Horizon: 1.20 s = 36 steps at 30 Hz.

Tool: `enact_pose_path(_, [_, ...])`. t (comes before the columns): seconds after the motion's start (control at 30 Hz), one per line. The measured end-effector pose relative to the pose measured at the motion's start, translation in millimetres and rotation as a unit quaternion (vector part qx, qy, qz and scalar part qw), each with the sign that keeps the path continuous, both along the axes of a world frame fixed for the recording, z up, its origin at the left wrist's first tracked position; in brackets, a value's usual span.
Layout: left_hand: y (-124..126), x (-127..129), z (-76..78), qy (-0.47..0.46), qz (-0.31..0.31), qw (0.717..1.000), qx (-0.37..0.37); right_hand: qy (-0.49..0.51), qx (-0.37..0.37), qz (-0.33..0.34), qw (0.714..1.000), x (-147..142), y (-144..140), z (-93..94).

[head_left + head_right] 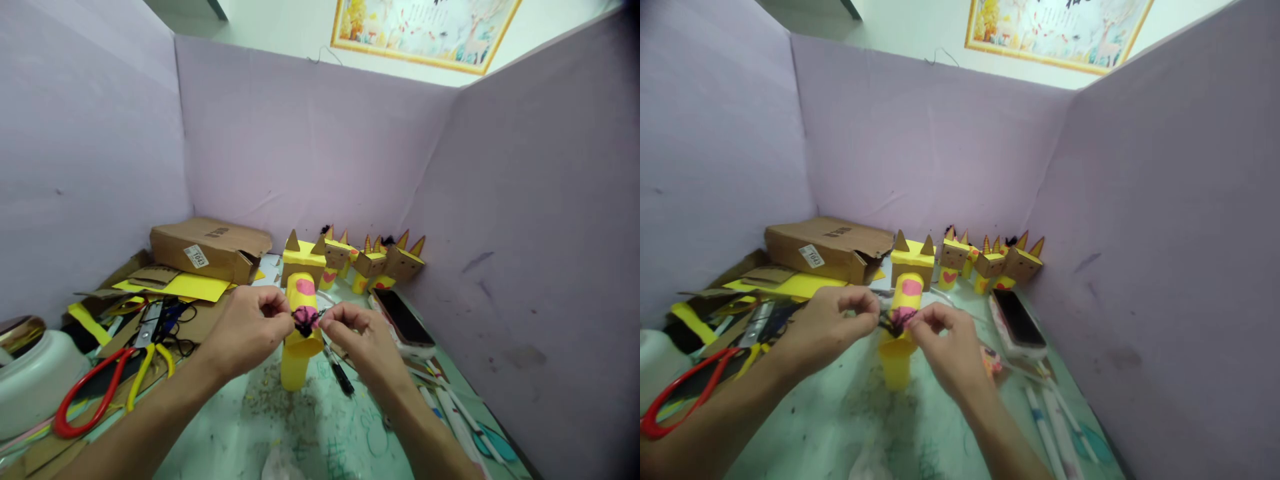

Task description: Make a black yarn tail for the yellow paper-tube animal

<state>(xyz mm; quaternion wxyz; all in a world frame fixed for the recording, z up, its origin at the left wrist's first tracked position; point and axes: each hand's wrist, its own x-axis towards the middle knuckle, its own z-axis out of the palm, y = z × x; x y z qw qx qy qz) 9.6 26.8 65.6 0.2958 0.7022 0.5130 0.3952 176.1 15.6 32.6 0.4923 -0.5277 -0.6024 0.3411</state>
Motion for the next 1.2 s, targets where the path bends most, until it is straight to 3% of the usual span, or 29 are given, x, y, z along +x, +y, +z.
enact_pose_path(0.13, [1,-2,-1.1,-0.02,-0.016,0.999,-0.019,0.011,0.004,-0.019,1.0,2,1,2.4])
enact_pose_path(0.27, [3,-1,-3.3,-0.042,-0.03,0.996,-0.072,-0.005,0.069,-0.045,0.997,0,-4,6.9])
enact_pose_path(0.43, [2,0,-2.8,-0.044,-0.052,0.994,-0.083,-0.047,0.136,-0.015,0.989,-5,-11,6.9])
enact_pose_path(0.57, [0,0,-1.8,-0.038,-0.046,0.996,-0.07,-0.056,0.125,-0.02,0.99,-6,-10,2.6])
enact_pose_path(0.77, [1,2,-4.6,-0.054,-0.101,0.993,-0.035,-0.082,0.126,0.022,0.988,-9,-5,-5.0])
enact_pose_path(0.9, [5,-1,-5.6,-0.056,-0.08,0.995,-0.02,-0.047,0.091,-0.014,0.995,-9,-3,-5.4])
enact_pose_path(1.07, [6,-14,-0.6,0.063,-0.097,0.993,0.008,-0.014,0.056,-0.022,0.998,-6,-2,-3.3])
enact_pose_path(1.2, [5,-20,1.7,0.155,-0.1,0.983,-0.013,-0.017,0.044,-0.029,0.998,-5,-1,-3.9])
